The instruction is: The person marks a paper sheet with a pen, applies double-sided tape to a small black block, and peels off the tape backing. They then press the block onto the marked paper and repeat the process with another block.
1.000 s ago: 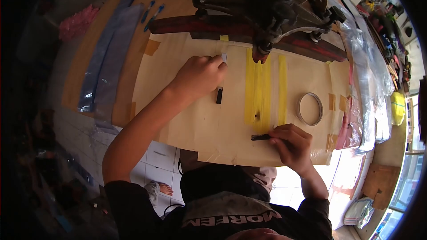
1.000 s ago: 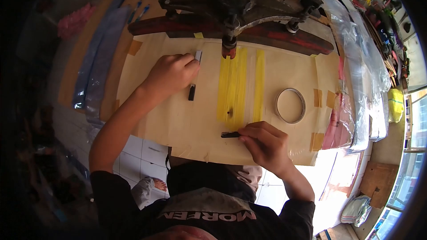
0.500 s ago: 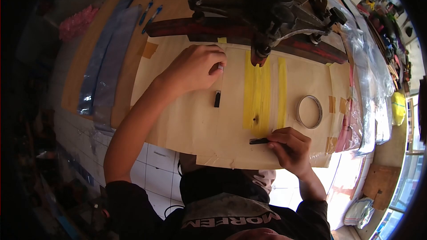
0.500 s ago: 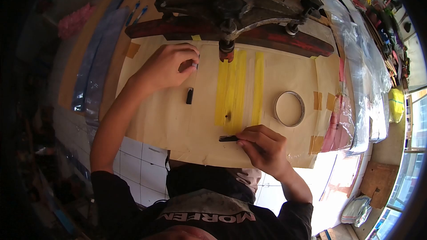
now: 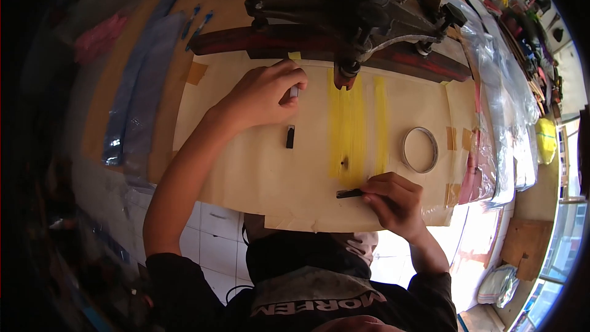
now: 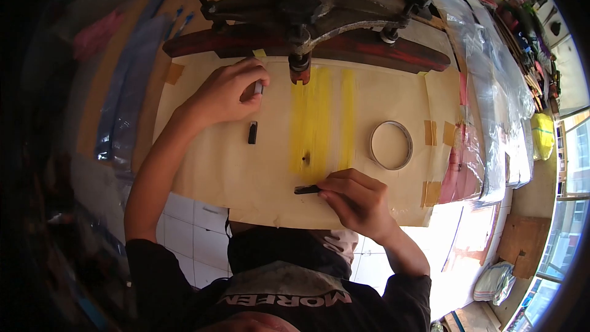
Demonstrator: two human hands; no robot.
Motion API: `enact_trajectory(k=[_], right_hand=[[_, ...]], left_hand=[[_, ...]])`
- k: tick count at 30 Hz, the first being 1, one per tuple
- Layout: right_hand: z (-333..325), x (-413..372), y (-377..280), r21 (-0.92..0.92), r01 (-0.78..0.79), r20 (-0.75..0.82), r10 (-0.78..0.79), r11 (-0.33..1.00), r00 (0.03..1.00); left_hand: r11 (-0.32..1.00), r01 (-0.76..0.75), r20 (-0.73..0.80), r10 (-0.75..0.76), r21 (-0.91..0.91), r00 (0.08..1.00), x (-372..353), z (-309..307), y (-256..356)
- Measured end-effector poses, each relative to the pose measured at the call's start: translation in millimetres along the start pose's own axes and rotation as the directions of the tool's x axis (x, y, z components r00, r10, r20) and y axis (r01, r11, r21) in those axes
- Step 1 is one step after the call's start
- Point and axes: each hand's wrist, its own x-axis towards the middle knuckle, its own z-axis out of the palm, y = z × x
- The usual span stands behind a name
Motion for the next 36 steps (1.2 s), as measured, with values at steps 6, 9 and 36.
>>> enact_trajectory(k=[6,9,36], right_hand=[[-5.0,0.1,-2.9,0.055,-0.014,0.02,0.013,0.998,1.0],[-12.7,-4.4,-9.0,0.128,0.008,0.054,-0.015,0.992,0.998],[-184.0,64.4,113.8,0.245,-0.599,0.039,0.61,0.762,0.791]], left_hand=[[0.997,0.047,-0.025,-0.048,-0.06,0.999,-11.5,-3.4,7.0],[0.978,0.149,-0.011,-0.152,-0.148,0.988,-25.3,-14.7,21.9],[0.99,-0.108,-0.006,0.109,0.085,0.994,-81.4,-10.0,121.1]])
